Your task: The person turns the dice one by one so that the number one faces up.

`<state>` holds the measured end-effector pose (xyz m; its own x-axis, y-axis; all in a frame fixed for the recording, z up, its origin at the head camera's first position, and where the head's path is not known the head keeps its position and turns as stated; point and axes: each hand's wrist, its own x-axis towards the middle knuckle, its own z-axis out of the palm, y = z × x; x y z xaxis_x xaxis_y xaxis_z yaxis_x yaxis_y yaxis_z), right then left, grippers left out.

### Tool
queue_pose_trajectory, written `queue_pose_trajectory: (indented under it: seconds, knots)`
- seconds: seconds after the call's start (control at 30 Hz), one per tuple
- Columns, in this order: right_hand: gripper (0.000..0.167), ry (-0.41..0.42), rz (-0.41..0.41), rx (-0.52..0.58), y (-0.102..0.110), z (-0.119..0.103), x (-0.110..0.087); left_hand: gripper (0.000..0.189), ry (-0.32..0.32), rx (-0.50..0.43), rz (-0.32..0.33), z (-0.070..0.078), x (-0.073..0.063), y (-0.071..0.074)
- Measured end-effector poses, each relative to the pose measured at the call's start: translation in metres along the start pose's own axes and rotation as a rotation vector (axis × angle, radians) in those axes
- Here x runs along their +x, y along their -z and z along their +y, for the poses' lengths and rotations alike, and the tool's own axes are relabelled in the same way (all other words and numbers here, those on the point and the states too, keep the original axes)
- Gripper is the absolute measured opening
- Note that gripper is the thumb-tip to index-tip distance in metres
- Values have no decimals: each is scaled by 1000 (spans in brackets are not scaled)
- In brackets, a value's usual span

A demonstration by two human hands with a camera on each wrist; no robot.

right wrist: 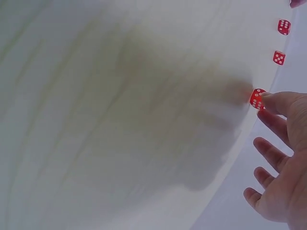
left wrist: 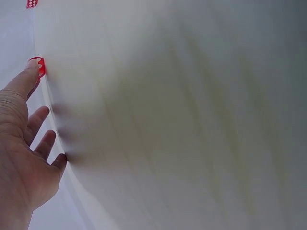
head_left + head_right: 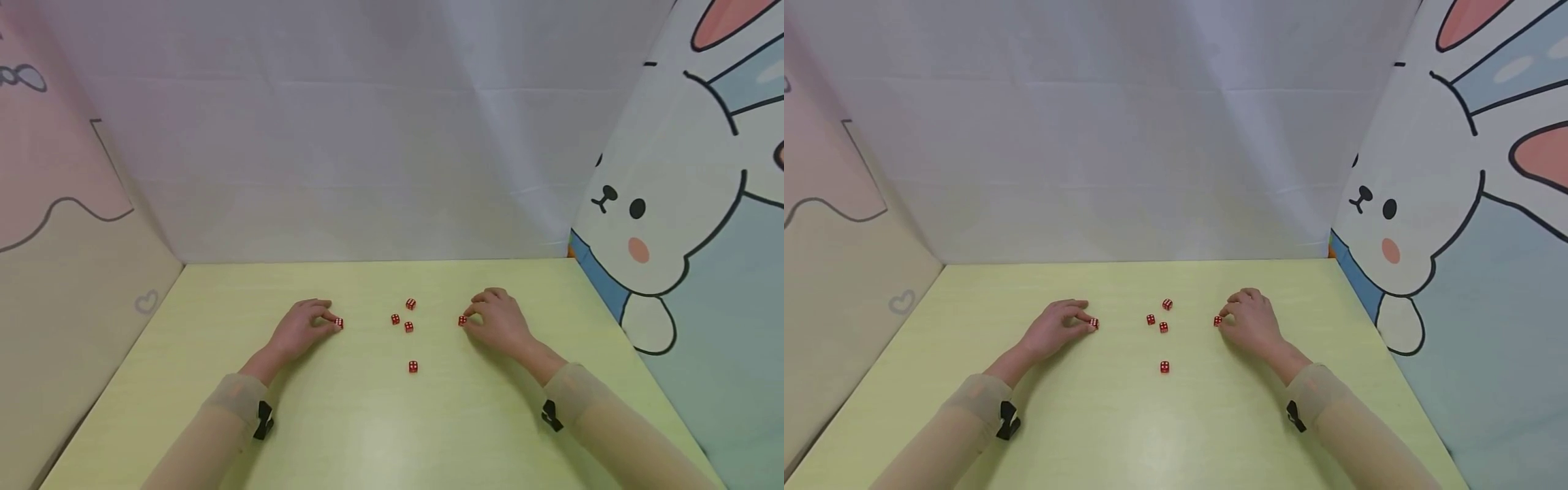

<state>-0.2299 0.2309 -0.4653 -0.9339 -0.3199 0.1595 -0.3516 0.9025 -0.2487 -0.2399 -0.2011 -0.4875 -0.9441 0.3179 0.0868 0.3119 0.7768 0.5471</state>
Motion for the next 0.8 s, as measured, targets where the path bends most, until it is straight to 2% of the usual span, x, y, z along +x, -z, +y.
queue_pose_trajectory:
  seconds: [0.43,0.6,0.8]
  knots:
    - [13,10,-5,-22,2,-4,3,19,2,-4,-10,-1,1,0]
    - [13,13,-7,-39,1,-4,4,19,15,1,-37,1,3,2]
    - [11,18,-11,-58,-1,-4,5,15,61,-26,-83,7,7,5]
